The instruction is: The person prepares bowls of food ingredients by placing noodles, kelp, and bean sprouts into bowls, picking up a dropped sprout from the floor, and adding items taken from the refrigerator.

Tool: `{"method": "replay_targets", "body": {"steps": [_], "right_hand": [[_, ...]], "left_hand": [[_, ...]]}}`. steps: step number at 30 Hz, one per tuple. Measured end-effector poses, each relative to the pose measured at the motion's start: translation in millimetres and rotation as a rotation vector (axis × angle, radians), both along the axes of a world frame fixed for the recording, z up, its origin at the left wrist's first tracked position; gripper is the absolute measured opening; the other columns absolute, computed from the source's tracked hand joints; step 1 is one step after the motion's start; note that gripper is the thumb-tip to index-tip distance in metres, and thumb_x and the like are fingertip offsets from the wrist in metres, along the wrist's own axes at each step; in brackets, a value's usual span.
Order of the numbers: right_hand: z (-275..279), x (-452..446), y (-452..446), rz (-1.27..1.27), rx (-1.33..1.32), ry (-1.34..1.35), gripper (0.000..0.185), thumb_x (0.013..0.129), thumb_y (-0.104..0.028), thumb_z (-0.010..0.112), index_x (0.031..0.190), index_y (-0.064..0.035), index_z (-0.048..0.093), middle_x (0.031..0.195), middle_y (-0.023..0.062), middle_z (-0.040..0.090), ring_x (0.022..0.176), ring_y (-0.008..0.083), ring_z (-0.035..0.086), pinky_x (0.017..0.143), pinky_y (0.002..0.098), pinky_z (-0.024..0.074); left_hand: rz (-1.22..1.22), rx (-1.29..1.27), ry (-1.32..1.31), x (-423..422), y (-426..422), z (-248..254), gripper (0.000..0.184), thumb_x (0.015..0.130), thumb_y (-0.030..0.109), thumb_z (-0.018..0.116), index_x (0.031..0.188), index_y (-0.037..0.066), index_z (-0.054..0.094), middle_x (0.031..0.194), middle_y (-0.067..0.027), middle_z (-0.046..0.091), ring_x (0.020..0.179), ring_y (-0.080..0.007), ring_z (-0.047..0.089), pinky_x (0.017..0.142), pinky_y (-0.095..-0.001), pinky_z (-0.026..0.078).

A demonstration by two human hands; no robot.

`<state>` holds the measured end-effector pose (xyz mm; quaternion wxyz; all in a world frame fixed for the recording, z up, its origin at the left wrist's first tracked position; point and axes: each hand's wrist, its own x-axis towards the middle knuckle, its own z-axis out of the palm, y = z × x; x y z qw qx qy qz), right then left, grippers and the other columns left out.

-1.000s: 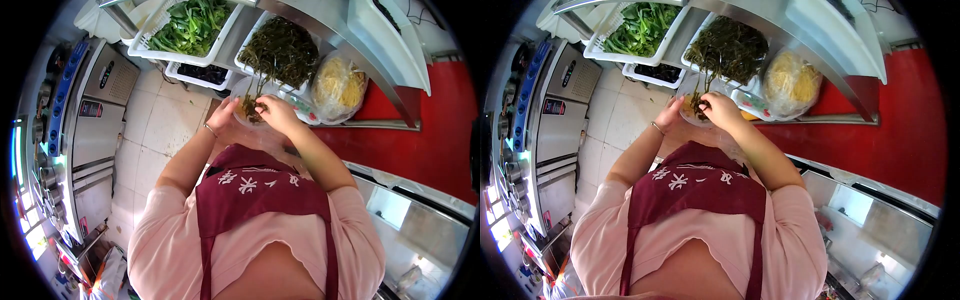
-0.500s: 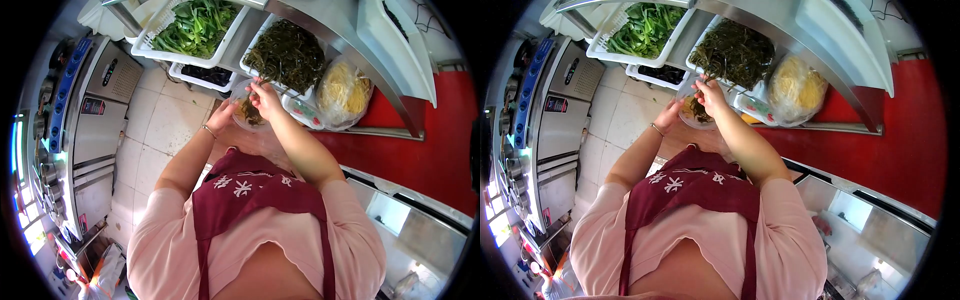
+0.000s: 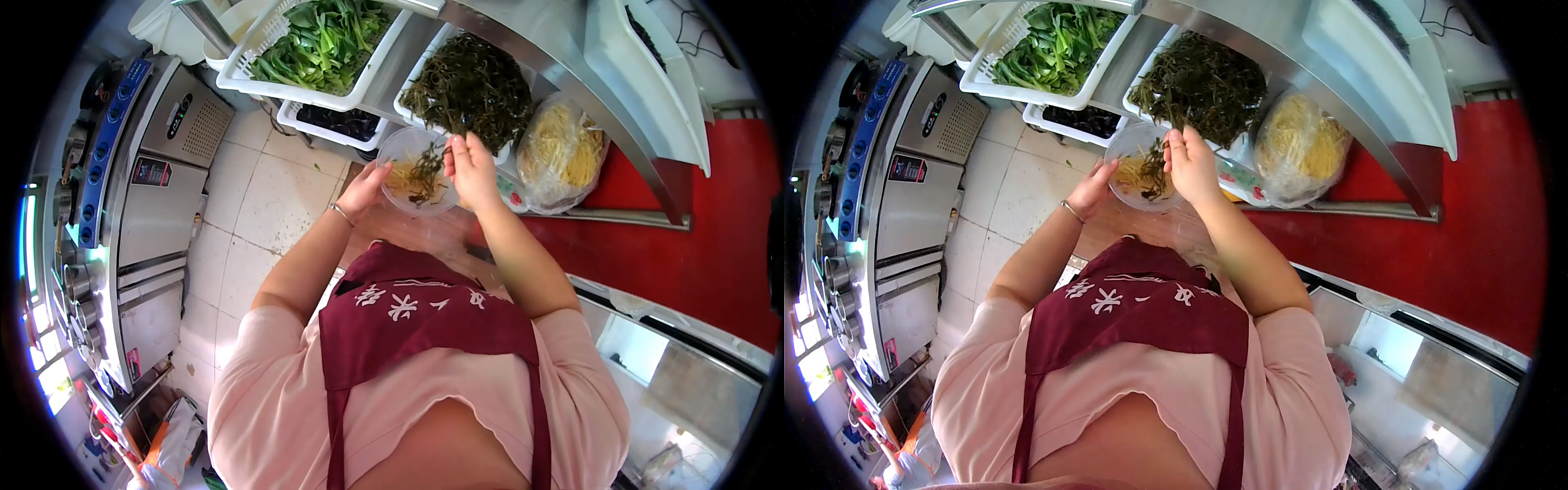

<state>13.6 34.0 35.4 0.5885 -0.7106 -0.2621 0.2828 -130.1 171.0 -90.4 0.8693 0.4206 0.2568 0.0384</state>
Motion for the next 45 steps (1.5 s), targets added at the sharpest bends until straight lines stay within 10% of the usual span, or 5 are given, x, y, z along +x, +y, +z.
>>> {"method": "replay_targets", "body": {"steps": [12,28,36,45], "right_hand": [[82.2,34.7,12.6,-0.029,0.179,0.114,0.024,0.096,-0.023,0.041,0.087,-0.0052,0.054,0.064,0.0005,0.052,0.050,0.0077,0.045,0.044,0.0209,0.0335],[53.8,167.1,62.9,-0.233,0.335,0.061,0.017,0.093,-0.022,0.049,0.101,-0.0092,0.056,0.086,0.0032,0.061,0.072,0.0134,0.058,0.061,0.0232,0.0451],[73.9,183.7,67.6,-0.546,0.660,0.036,0.037,0.093,-0.025,0.049,0.125,-0.0064,0.045,0.125,0.0086,0.050,0.113,0.0204,0.047,0.095,0.0315,0.0381],[62.7,203.5,49.9,-0.382,0.320,-0.193,0.043,0.091,-0.031,0.051,0.125,-0.0053,0.046,0.128,0.0093,0.048,0.117,0.0209,0.044,0.098,0.0323,0.0350]], "left_hand": [[-0.048,-0.046,-0.022,4.9,-3.8,11.6,0.065,0.090,0.043,0.050,0.136,0.003,0.028,0.130,-0.0118,0.045,0.117,-0.0235,0.048,0.095,-0.0407,0.039],[-0.042,-0.040,-0.030,6.7,-1.2,19.5,0.058,0.091,0.042,0.048,0.131,0.003,0.034,0.123,-0.0115,0.050,0.108,-0.0225,0.054,0.090,-0.0406,0.044],[-0.024,-0.048,-0.035,6.9,-1.4,11.5,0.058,0.091,0.041,0.047,0.132,0.003,0.033,0.124,-0.0122,0.049,0.111,-0.0228,0.052,0.092,-0.0419,0.043],[-0.039,-0.064,-0.044,10.5,-0.4,8.0,0.059,0.091,0.041,0.048,0.133,0.003,0.033,0.125,-0.0118,0.049,0.112,-0.0224,0.051,0.092,-0.0413,0.043]]}}
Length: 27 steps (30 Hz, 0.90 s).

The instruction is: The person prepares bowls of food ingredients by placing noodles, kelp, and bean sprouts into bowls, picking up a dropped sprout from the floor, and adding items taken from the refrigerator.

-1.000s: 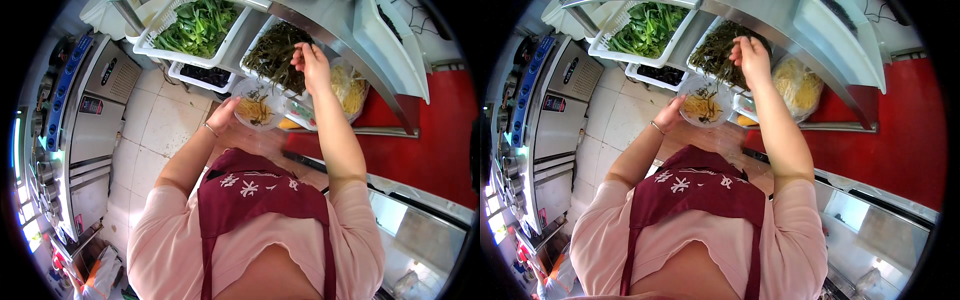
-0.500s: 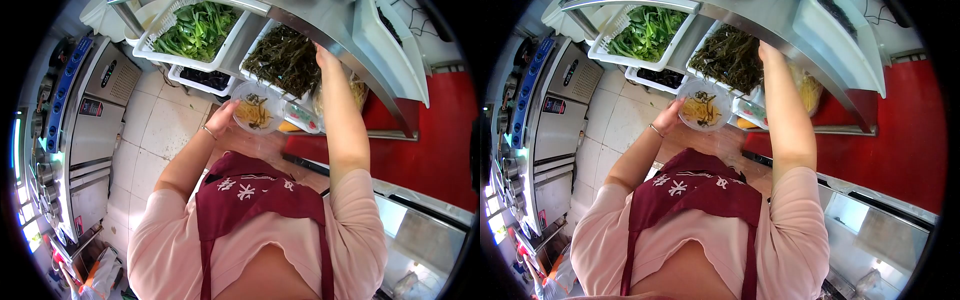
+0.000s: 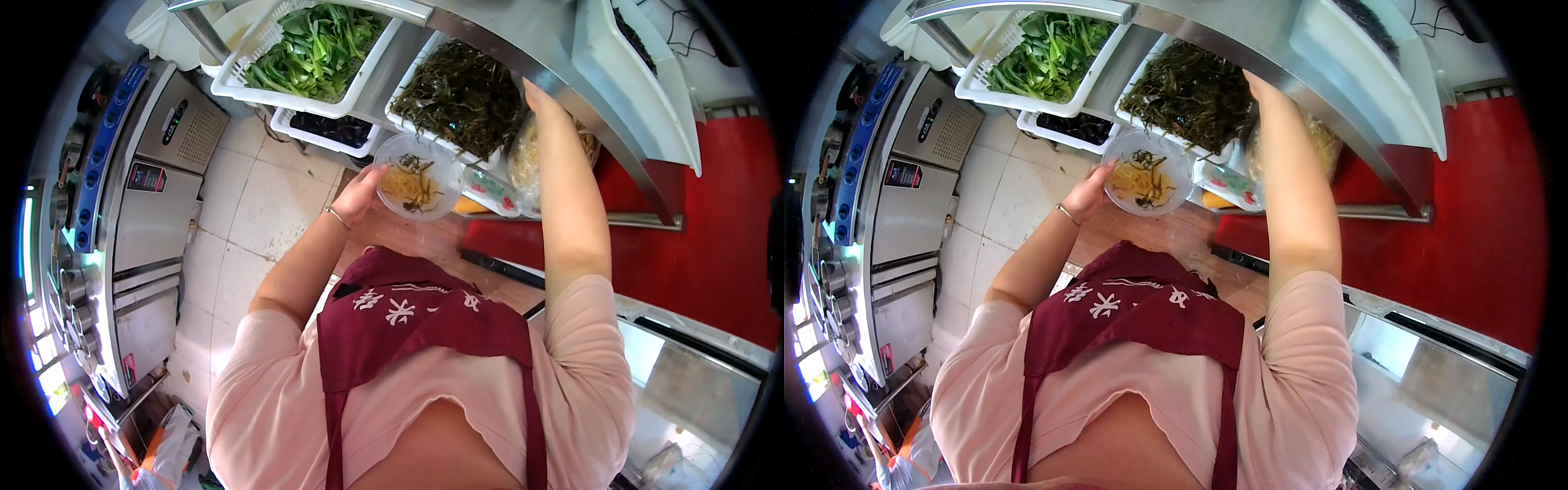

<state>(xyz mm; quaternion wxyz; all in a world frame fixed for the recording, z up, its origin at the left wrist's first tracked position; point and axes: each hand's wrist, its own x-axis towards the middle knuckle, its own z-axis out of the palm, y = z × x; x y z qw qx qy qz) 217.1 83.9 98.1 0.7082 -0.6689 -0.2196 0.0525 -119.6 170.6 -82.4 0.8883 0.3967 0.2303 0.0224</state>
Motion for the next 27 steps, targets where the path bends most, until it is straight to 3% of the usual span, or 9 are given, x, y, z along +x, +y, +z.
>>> {"method": "replay_targets", "body": {"steps": [7,9,14,16,18,20,24,25,27], "right_hand": [[-14.2,-16.6,-19.5,-0.025,-0.679,-0.254,0.048,0.090,-0.035,0.052,0.126,-0.0044,0.046,0.131,0.0099,0.046,0.119,0.0213,0.042,0.100,0.0330,0.0326],[-10.4,-41.1,-27.0,0.031,-0.583,-0.273,0.049,0.090,-0.037,0.053,0.126,-0.0042,0.047,0.132,0.0100,0.046,0.120,0.0214,0.042,0.101,0.0332,0.0319],[10.3,-146.4,-63.0,0.437,0.011,-0.101,0.023,0.087,-0.010,0.055,0.109,-0.0041,0.059,0.117,0.0071,0.057,0.107,0.0191,0.053,0.098,0.0339,0.0354],[-20.6,-176.2,-80.9,0.481,-0.267,-0.567,0.021,0.089,-0.011,0.052,0.107,-0.0029,0.060,0.115,0.0084,0.058,0.108,0.0176,0.052,0.094,0.0310,0.0379],[-22.8,-196.0,-87.7,0.548,-0.389,-0.571,0.022,0.086,-0.013,0.056,0.105,-0.0047,0.060,0.113,0.0118,0.059,0.111,0.0252,0.052,0.094,0.0349,0.0397],[-69.4,-213.4,-93.0,0.855,-0.885,-0.675,0.025,0.082,-0.018,0.060,0.105,-0.0075,0.061,0.114,0.0143,0.058,0.113,0.0314,0.050,0.094,0.0388,0.0406],[-84.5,-215.1,-90.2,0.618,-0.787,-0.707,0.024,0.080,-0.022,0.061,0.099,-0.0081,0.063,0.101,0.0119,0.063,0.090,0.0283,0.061,0.075,0.0371,0.0485],[-73.3,-214.3,-85.9,0.564,-0.852,-0.246,0.021,0.082,-0.021,0.059,0.098,-0.0081,0.063,0.099,0.0130,0.063,0.078,0.0287,0.063,0.069,0.0355,0.0498],[-94.1,-196.2,-80.0,0.512,-0.710,0.124,0.024,0.089,-0.017,0.052,0.108,-0.0031,0.055,0.090,0.0117,0.063,0.065,0.0205,0.062,0.057,0.0292,0.0484]], "left_hand": [[0.001,0.007,0.033,-2.0,-2.0,1.8,0.060,0.091,0.042,0.049,0.133,0.002,0.033,0.125,-0.0116,0.049,0.111,-0.0225,0.051,0.091,-0.0408,0.044],[-0.003,0.012,0.029,0.0,-1.2,3.9,0.060,0.091,0.042,0.049,0.133,0.002,0.033,0.125,-0.0116,0.049,0.111,-0.0226,0.051,0.091,-0.0408,0.044],[-0.018,-0.021,0.012,-2.6,-3.1,-1.3,0.060,0.091,0.042,0.048,0.133,0.003,0.032,0.126,-0.0112,0.049,0.111,-0.0222,0.052,0.092,-0.0408,0.044],[-0.021,-0.050,-0.009,-1.0,-4.2,-5.6,0.059,0.091,0.042,0.048,0.133,0.003,0.033,0.125,-0.0106,0.050,0.111,-0.0213,0.052,0.091,-0.0400,0.044],[-0.025,-0.077,-0.033,2.2,-4.5,-7.4,0.057,0.092,0.041,0.047,0.132,0.003,0.034,0.124,-0.0100,0.050,0.110,-0.0204,0.053,0.091,-0.0393,0.045],[-0.015,-0.126,-0.054,1.1,-7.5,-9.2,0.053,0.092,0.038,0.048,0.130,0.003,0.036,0.121,-0.0088,0.052,0.108,-0.0185,0.053,0.088,-0.0368,0.046],[0.021,-0.116,-0.018,1.6,-7.5,-6.2,0.050,0.092,0.035,0.050,0.128,0.003,0.038,0.120,-0.0083,0.052,0.106,-0.0174,0.054,0.087,-0.0331,0.047],[0.037,-0.148,-0.059,1.7,-8.5,-13.6,0.050,0.092,0.034,0.050,0.129,0.002,0.037,0.120,-0.0085,0.052,0.106,-0.0176,0.054,0.087,-0.0326,0.046],[0.058,-0.176,-0.105,4.7,-6.1,-23.3,0.051,0.092,0.033,0.051,0.130,0.002,0.036,0.121,-0.0086,0.052,0.107,-0.0178,0.053,0.087,-0.0320,0.046]]}}
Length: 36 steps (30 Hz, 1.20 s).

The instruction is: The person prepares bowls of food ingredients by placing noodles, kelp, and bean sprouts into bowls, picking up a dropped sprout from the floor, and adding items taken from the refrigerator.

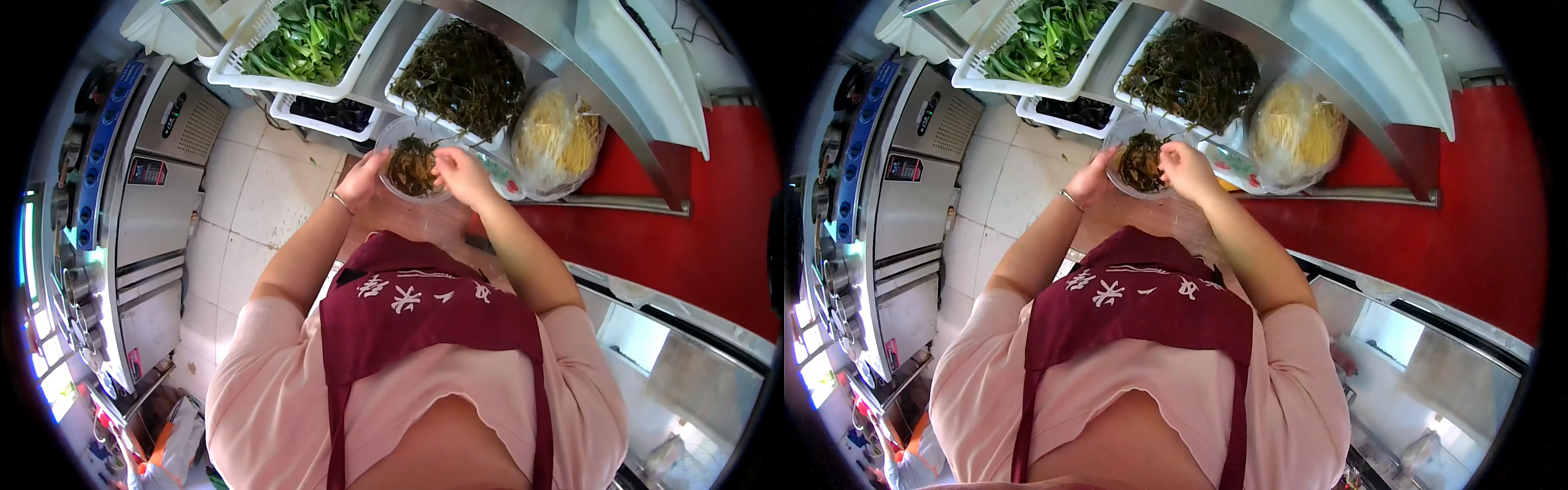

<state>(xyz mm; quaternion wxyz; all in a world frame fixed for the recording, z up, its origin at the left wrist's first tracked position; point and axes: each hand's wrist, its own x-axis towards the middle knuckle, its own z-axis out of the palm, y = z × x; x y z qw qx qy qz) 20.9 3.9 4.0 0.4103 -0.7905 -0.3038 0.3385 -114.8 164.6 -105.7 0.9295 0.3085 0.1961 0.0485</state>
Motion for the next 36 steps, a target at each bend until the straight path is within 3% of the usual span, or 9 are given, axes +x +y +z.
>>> {"method": "replay_targets", "body": {"steps": [1,12,15,23,27,31,32,33,36], "right_hand": [[-2.7,2.6,0.6,-0.114,0.004,0.280,0.026,0.090,-0.016,0.049,0.112,-0.0011,0.050,0.087,0.0109,0.063,0.064,0.0171,0.061,0.055,0.0271,0.0474],[-32.5,14.2,2.9,-0.592,0.236,0.637,0.039,0.087,-0.009,0.051,0.124,-0.0048,0.039,0.088,0.0102,0.061,0.063,0.0113,0.054,0.050,0.0222,0.0429],[-37.6,13.9,18.6,-0.477,0.330,0.831,0.041,0.086,-0.008,0.053,0.125,-0.0084,0.038,0.089,0.0086,0.061,0.064,0.0102,0.053,0.052,0.0211,0.0421],[8.9,24.4,11.4,-0.286,0.244,0.663,0.015,0.090,-0.015,0.052,0.102,-0.0088,0.057,0.093,0.0050,0.062,0.074,0.0101,0.057,0.060,0.0216,0.0437],[95.7,53.5,21.1,-0.018,0.322,0.153,0.017,0.092,-0.019,0.049,0.099,-0.0075,0.059,0.094,0.0020,0.063,0.083,0.0120,0.059,0.065,0.0236,0.0457],[105.5,96.2,40.7,-0.082,0.441,-0.150,0.024,0.091,-0.024,0.051,0.108,-0.0079,0.059,0.093,0.0027,0.063,0.083,0.0105,0.058,0.068,0.0258,0.0472],[87.8,128.6,49.5,-0.040,0.352,-0.393,0.033,0.089,-0.028,0.053,0.117,-0.0114,0.055,0.100,0.0081,0.063,0.089,0.0171,0.061,0.074,0.0320,0.0489],[87.9,140.8,54.1,0.166,-0.153,-0.955,0.040,0.087,-0.030,0.053,0.124,-0.0154,0.050,0.111,0.0131,0.060,0.100,0.0257,0.059,0.082,0.0393,0.0476],[77.0,151.2,53.1,0.085,-0.376,-1.086,0.041,0.087,-0.027,0.050,0.127,-0.0176,0.047,0.119,0.0137,0.055,0.110,0.0301,0.053,0.089,0.0436,0.0445]], "left_hand": [[-0.021,0.059,0.018,-1.7,-0.2,-3.6,0.051,0.093,0.033,0.045,0.133,0.002,0.034,0.126,-0.0095,0.049,0.112,-0.0182,0.050,0.093,-0.0334,0.043],[-0.053,0.139,0.044,-21.5,-0.6,29.2,0.057,0.094,0.030,0.044,0.139,0.002,0.025,0.139,-0.0109,0.035,0.126,-0.0214,0.037,0.103,-0.0366,0.033],[-0.114,0.197,0.009,-27.0,0.7,30.5,0.057,0.093,0.030,0.045,0.139,0.002,0.026,0.139,-0.0110,0.036,0.125,-0.0210,0.038,0.103,-0.0366,0.033],[-0.100,0.175,0.023,-25.8,2.8,21.1,0.058,0.093,0.030,0.044,0.140,0.002,0.024,0.139,-0.0114,0.035,0.125,-0.0220,0.038,0.103,-0.0369,0.034],[-0.095,0.159,0.041,-23.8,-0.7,28.2,0.058,0.094,0.031,0.044,0.140,0.002,0.023,0.139,-0.0113,0.035,0.126,-0.0222,0.038,0.103,-0.0371,0.034],[-0.078,0.133,0.023,-19.7,-2.8,22.2,0.057,0.091,0.031,0.048,0.138,0.006,0.029,0.133,-0.0092,0.043,0.120,-0.0204,0.045,0.095,-0.0386,0.042],[-0.083,0.127,0.019,-20.0,-2.8,20.7,0.057,0.091,0.030,0.049,0.138,0.006,0.028,0.133,-0.0093,0.043,0.121,-0.0207,0.044,0.096,-0.0386,0.041],[-0.086,0.124,0.025,-22.9,-5.4,21.5,0.057,0.091,0.030,0.049,0.138,0.006,0.028,0.133,-0.0093,0.043,0.121,-0.0207,0.044,0.096,-0.0386,0.041],[-0.073,0.199,0.064,-27.6,-3.3,33.5,0.059,0.090,0.029,0.049,0.138,0.004,0.027,0.133,-0.0102,0.042,0.122,-0.0210,0.042,0.098,-0.0371,0.038]]}}
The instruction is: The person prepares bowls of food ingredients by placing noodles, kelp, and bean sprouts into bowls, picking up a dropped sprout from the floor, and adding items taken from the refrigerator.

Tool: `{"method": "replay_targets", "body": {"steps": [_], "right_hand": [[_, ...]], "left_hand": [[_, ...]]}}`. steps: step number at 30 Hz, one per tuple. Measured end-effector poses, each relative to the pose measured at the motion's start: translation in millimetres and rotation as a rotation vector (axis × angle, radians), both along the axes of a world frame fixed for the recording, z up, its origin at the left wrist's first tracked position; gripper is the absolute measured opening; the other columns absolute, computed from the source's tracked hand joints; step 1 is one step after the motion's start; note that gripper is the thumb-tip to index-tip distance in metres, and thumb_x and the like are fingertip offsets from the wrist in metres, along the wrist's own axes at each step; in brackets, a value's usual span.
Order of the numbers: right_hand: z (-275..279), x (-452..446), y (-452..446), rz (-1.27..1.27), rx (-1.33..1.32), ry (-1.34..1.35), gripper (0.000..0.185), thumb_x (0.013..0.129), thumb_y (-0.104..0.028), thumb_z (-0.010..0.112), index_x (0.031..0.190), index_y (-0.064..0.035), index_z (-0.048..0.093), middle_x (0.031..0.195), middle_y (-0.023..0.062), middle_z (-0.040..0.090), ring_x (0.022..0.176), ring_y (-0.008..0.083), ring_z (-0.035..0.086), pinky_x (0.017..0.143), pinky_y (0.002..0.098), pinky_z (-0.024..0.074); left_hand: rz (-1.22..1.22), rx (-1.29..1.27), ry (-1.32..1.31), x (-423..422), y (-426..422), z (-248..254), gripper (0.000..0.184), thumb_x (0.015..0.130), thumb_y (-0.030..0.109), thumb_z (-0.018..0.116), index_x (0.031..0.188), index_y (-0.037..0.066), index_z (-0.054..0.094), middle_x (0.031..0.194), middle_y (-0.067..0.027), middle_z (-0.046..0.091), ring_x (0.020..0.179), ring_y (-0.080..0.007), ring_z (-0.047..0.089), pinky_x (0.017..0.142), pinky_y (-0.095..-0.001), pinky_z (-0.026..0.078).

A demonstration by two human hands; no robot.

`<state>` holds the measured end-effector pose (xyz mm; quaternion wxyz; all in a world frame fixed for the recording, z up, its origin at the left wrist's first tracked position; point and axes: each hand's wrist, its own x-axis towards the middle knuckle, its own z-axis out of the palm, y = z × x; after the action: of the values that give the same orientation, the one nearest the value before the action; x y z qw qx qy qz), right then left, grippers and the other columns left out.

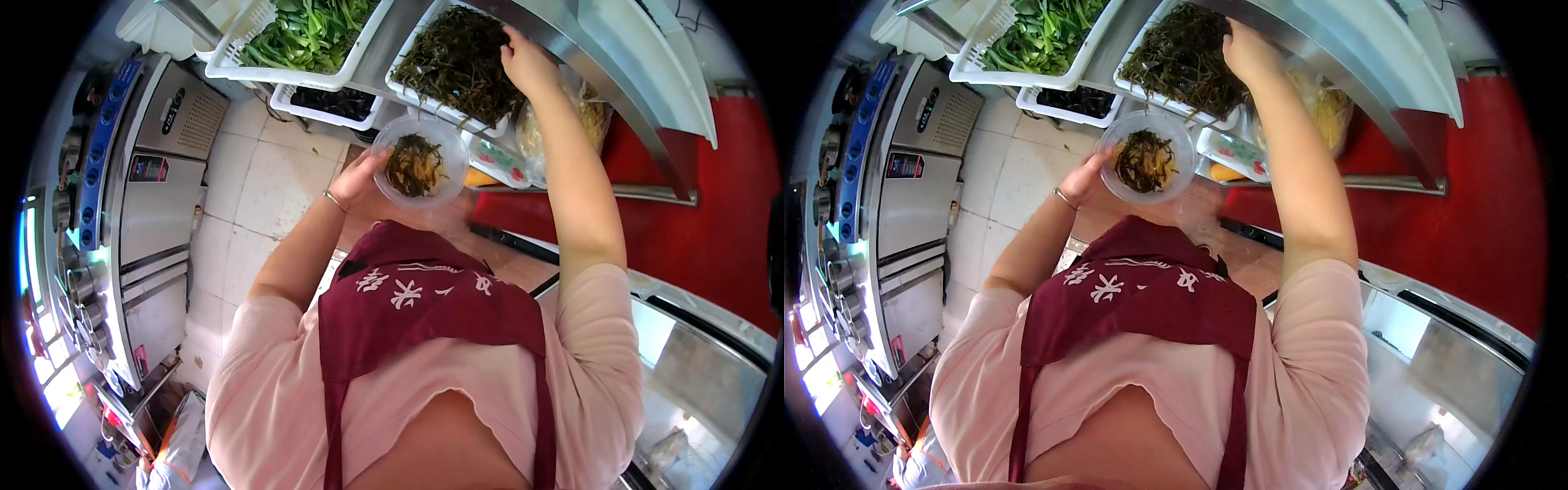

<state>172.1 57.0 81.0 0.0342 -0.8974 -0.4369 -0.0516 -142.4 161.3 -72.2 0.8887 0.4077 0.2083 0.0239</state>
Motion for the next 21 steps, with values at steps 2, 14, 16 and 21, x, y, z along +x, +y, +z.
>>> {"method": "replay_targets", "body": {"steps": [2,14,16,21], "right_hand": [[-4.9,-1.8,-3.5,-0.017,0.200,-0.089,0.041,0.086,-0.028,0.052,0.125,-0.0186,0.049,0.107,0.0101,0.062,0.095,0.0304,0.059,0.078,0.0409,0.0484],[-80.5,-150.5,-49.8,0.578,0.007,0.559,0.029,0.073,-0.034,0.068,0.079,-0.0059,0.062,0.076,0.0127,0.062,0.071,0.0307,0.060,0.062,0.0403,0.0467],[-54.7,-172.2,-52.2,0.491,-0.158,0.392,0.029,0.074,-0.032,0.067,0.078,-0.0038,0.060,0.074,0.0137,0.061,0.074,0.0311,0.061,0.065,0.0424,0.0480],[-22.4,-160.6,-57.9,0.367,0.021,0.801,0.019,0.077,-0.021,0.064,0.086,-0.0038,0.061,0.077,0.0129,0.064,0.071,0.0277,0.062,0.064,0.0368,0.0475]], "left_hand": [[-0.029,-0.072,-0.155,-6.4,-5.4,12.1,0.060,0.090,0.028,0.050,0.138,0.001,0.026,0.135,-0.0113,0.041,0.124,-0.0213,0.039,0.101,-0.0351,0.035],[-0.044,-0.031,-0.113,-13.2,-13.2,24.8,0.062,0.090,0.030,0.051,0.138,0.000,0.026,0.136,-0.0098,0.039,0.125,-0.0193,0.036,0.103,-0.0323,0.030],[-0.053,-0.042,-0.109,-7.5,-16.9,32.2,0.061,0.091,0.030,0.051,0.138,0.000,0.026,0.136,-0.0097,0.039,0.125,-0.0192,0.036,0.103,-0.0323,0.030],[-0.034,0.025,-0.104,-2.5,-21.2,27.5,0.052,0.095,0.031,0.044,0.136,0.002,0.031,0.131,-0.0098,0.045,0.120,-0.0191,0.045,0.099,-0.0351,0.038]]}}
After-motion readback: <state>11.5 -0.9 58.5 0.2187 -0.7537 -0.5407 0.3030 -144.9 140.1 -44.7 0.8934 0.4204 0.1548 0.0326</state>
